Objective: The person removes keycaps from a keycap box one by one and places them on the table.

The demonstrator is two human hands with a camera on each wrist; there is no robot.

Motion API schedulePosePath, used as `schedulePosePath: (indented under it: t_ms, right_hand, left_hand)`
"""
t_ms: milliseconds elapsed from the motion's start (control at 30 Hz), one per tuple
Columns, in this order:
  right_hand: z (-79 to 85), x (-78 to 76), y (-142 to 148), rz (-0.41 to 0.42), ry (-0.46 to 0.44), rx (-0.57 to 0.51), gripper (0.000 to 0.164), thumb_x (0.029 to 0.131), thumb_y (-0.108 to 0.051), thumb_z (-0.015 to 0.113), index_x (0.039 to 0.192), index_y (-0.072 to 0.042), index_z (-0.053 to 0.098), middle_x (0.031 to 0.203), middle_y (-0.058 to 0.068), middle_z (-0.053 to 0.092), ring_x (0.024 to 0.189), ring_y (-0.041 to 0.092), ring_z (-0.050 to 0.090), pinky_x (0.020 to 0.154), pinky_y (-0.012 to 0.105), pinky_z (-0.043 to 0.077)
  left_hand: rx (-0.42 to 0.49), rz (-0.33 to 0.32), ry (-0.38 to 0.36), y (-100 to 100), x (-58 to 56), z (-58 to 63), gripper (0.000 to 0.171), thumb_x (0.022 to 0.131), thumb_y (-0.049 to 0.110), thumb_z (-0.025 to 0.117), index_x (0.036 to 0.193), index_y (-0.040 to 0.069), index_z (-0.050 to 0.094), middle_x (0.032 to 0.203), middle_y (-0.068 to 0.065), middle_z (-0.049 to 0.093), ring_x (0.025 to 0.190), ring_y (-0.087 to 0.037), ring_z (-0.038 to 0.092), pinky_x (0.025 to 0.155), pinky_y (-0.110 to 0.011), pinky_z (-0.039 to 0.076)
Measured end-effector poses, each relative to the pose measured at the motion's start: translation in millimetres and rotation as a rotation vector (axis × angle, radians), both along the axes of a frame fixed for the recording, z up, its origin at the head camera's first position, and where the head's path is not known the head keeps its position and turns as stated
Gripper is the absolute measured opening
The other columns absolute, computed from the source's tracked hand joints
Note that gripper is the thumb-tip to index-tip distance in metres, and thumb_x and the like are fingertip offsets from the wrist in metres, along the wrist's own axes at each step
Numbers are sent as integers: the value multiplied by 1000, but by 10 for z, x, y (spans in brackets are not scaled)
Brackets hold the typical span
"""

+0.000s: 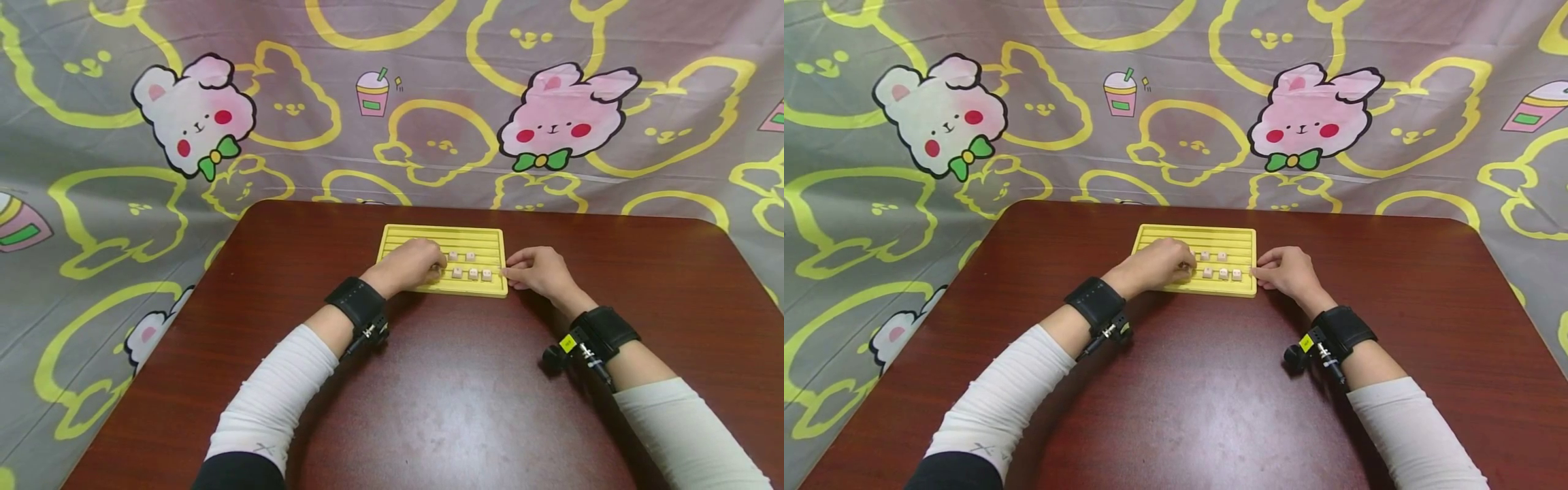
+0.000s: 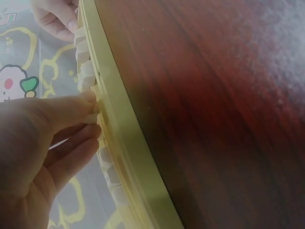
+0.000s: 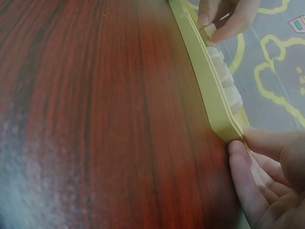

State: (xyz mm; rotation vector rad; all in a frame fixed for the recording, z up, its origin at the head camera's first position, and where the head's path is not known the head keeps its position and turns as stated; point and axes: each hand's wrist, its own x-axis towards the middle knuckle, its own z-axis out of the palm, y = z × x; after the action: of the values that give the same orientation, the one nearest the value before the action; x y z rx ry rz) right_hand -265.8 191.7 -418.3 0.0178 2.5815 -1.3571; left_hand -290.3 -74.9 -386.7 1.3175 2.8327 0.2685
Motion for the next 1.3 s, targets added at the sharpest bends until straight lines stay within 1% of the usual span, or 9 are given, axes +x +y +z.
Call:
schedulePosePath:
  t_ms: [100,267,400,667,767,867,967,1200,1300]
  right_hand:
    - [7,4,-1,3,0,3,36,90,-17,72,116,7,64,105,23,72,72,9,69,67,26,61]
    - [2,7,-5,6,7,-1,36,90,-16,72,116,7,64,105,23,72,72,9,69,67,27,61]
    - [-5,5,-11,5,8,-4,35,90,-15,72,115,7,64,104,23,72,71,8,69,67,26,61]
    - [3,-4,-16,0,-3,11,36,90,-18,73,116,6,64,104,21,73,71,8,69,67,26,60]
    - [8,0,-14,-2,-10,16,37,90,-19,73,117,5,64,106,22,72,72,9,69,68,26,60]
    - [13,4,-11,-5,-19,20,38,90,-19,73,117,5,64,107,22,72,73,9,69,69,27,61]
    - [16,5,-9,-5,-24,20,38,90,-19,73,118,5,63,107,22,72,73,9,69,69,27,61]
    - [18,-1,2,3,-10,11,36,90,-17,73,117,6,64,104,21,72,72,9,68,68,26,61]
    - [16,-3,2,6,-7,8,36,90,-17,73,116,6,64,103,21,73,72,9,68,68,26,60]
  left_hand:
    - [8,-6,-6,-20,21,32,23,88,3,65,67,12,61,65,5,44,63,-10,37,61,-24,31]
    - [8,2,-26,-71,72,97,17,91,7,67,75,11,68,68,4,51,66,-10,40,63,-25,34]
    - [2,4,-13,-146,93,120,13,91,6,67,80,11,71,71,4,55,67,-10,43,65,-25,37]
    - [14,10,21,-336,141,175,16,88,7,71,73,12,65,69,3,49,68,-11,41,64,-27,36]
    - [18,21,10,-416,168,184,10,88,8,73,79,12,69,71,3,54,69,-11,45,65,-27,40]
    - [21,31,-4,-494,198,197,2,88,10,74,86,12,74,78,3,63,73,-12,54,68,-28,47]
    - [28,41,-14,-564,226,212,3,88,12,74,91,11,76,84,1,68,79,-14,62,71,-29,52]
    - [41,47,-2,-670,267,249,3,87,12,76,89,12,74,81,3,64,76,-12,59,70,-28,50]
    - [39,57,1,-704,296,261,2,88,11,74,90,12,74,83,3,64,79,-12,61,71,-27,51]
